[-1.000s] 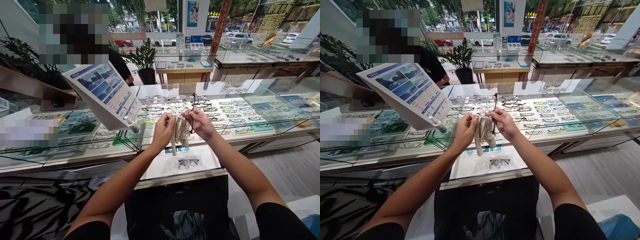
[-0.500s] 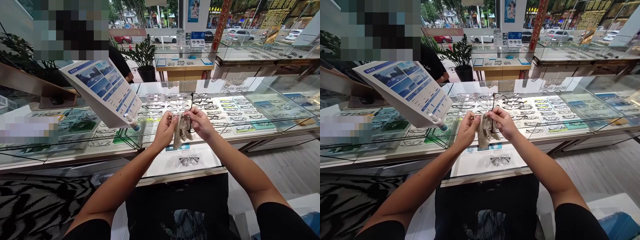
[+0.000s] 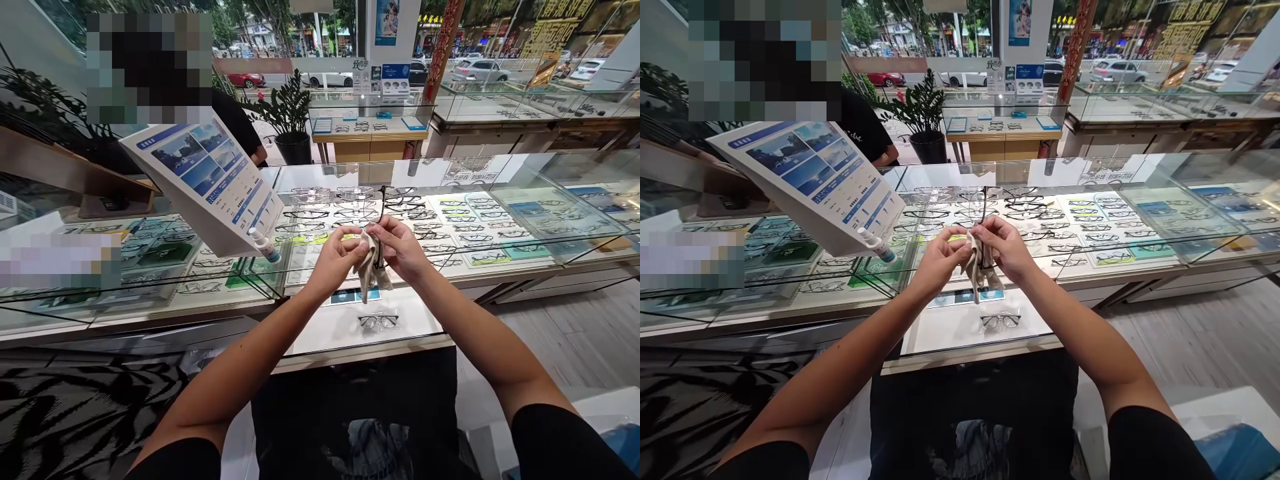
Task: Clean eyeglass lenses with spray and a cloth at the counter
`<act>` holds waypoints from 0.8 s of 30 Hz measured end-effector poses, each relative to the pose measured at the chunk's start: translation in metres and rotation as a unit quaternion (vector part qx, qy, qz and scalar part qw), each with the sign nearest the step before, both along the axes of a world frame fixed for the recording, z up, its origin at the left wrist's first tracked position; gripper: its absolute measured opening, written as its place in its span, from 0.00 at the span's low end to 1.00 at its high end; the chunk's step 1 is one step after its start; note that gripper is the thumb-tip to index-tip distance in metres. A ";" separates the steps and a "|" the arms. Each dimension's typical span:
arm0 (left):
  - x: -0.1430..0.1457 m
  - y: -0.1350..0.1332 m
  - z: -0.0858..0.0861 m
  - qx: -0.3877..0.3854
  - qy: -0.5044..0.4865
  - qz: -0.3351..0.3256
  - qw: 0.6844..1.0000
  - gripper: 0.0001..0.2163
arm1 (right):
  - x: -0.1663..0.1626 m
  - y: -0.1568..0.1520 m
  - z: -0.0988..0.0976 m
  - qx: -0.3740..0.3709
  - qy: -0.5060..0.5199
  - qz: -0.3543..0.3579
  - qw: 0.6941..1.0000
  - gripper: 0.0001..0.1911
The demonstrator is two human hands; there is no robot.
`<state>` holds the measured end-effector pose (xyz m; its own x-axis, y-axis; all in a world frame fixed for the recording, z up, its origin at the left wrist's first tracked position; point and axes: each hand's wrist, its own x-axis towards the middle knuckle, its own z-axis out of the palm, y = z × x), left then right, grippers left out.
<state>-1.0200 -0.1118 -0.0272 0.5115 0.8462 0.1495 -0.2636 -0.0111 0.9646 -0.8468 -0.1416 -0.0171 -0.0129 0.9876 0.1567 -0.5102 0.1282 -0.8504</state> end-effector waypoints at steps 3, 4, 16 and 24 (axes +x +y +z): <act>0.000 0.002 -0.002 -0.047 0.021 -0.064 0.997 0.33 | 0.000 0.000 -0.001 0.006 -0.009 0.002 1.000 0.28; 0.001 0.002 -0.003 -0.058 0.022 -0.079 0.995 0.32 | -0.001 0.000 -0.001 0.007 -0.009 0.006 1.000 0.27; 0.000 -0.002 -0.004 -0.058 0.001 -0.082 0.995 0.29 | -0.007 0.003 -0.004 0.013 -0.037 -0.002 0.999 0.29; -0.006 0.003 -0.004 -0.024 -0.003 -0.005 1.000 0.28 | 0.004 -0.056 0.038 0.192 -0.078 -0.228 0.951 0.16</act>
<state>-1.0256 -0.1086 -0.0310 0.5193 0.8471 0.1125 -0.2697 0.0375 0.9622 -0.8425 -0.1975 0.0213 0.3506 0.7666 0.5379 -0.1992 0.6223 -0.7570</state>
